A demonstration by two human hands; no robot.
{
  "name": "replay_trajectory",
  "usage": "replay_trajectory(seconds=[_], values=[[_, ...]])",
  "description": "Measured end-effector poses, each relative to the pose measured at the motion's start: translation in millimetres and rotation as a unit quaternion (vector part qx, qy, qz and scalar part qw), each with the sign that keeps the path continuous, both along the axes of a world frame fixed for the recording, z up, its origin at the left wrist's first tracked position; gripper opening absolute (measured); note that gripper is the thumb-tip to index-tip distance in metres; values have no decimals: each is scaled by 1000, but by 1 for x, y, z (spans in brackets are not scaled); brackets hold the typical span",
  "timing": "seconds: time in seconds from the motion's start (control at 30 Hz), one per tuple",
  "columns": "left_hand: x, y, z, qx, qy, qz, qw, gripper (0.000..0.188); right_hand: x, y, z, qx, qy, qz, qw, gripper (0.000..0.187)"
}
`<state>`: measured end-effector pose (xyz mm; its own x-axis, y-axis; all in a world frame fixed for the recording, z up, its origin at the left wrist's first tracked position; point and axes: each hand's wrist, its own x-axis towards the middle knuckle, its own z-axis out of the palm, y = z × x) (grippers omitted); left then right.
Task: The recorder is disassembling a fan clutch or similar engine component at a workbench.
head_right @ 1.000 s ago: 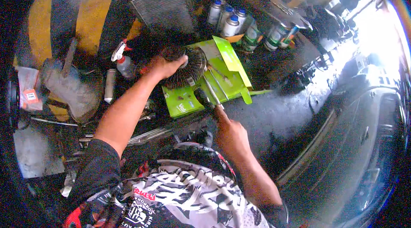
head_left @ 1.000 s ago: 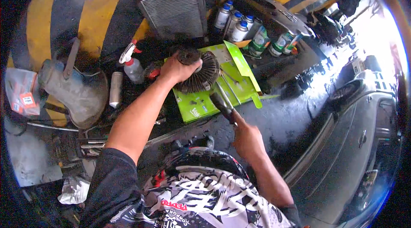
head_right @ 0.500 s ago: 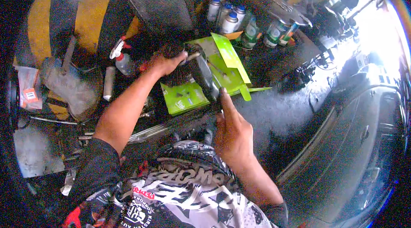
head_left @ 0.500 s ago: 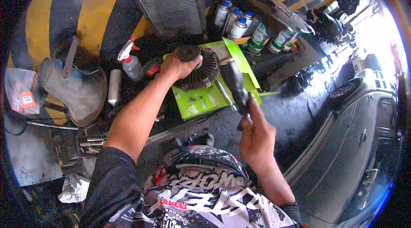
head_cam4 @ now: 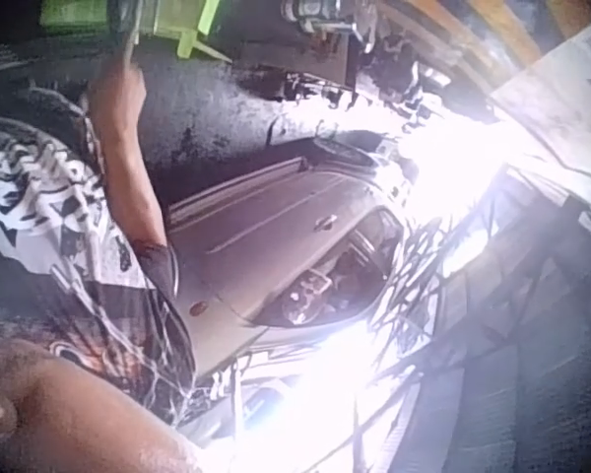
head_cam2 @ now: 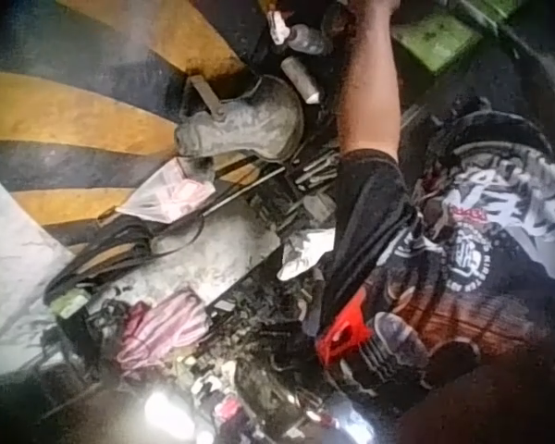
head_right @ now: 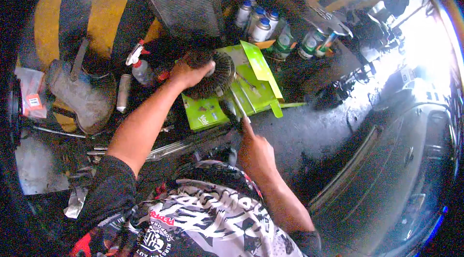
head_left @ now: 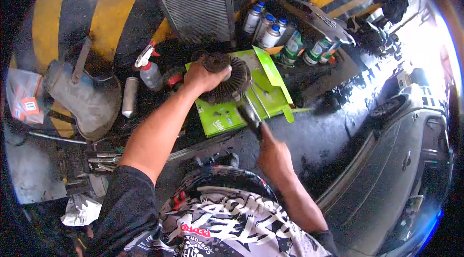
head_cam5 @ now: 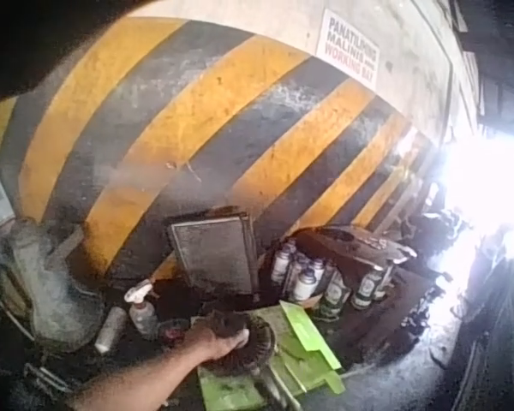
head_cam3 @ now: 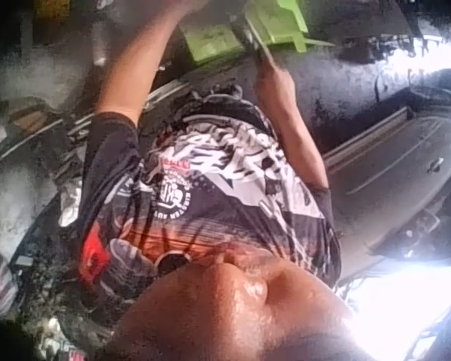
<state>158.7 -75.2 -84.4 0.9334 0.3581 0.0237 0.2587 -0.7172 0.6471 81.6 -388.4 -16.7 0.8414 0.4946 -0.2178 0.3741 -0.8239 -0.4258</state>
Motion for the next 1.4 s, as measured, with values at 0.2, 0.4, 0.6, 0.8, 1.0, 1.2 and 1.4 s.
replay_trajectory(seconds=[0.2, 0.4, 0.6, 0.8, 1.0, 1.2, 1.4], values=[[0, 4, -7, -20, 1, 31, 999, 63, -13, -8, 34, 143, -51, -9, 988, 54], [-6, -15, 11, -15, -20, 20, 999, 66, -2, -9, 4, -27, -1, 9, 1000, 55], [-8, 3, -10, 48, -10, 54, 997, 70, -18, 5, 46, 313, -147, 0, 938, 56], [-3, 2, -16, 80, -59, 49, 994, 70, -5, -5, -2, 16, 22, -2, 1000, 58], [-7, 4, -9, 30, -1, 39, 999, 68, -24, -3, 13, 269, -205, 12, 941, 60], [-3, -12, 10, 84, -40, 28, 995, 61, 0, -7, 15, 107, -36, 15, 993, 58], [-5, -4, 1, 100, -50, 15, 994, 63, -13, -9, -14, 214, -10, -132, 968, 47]])
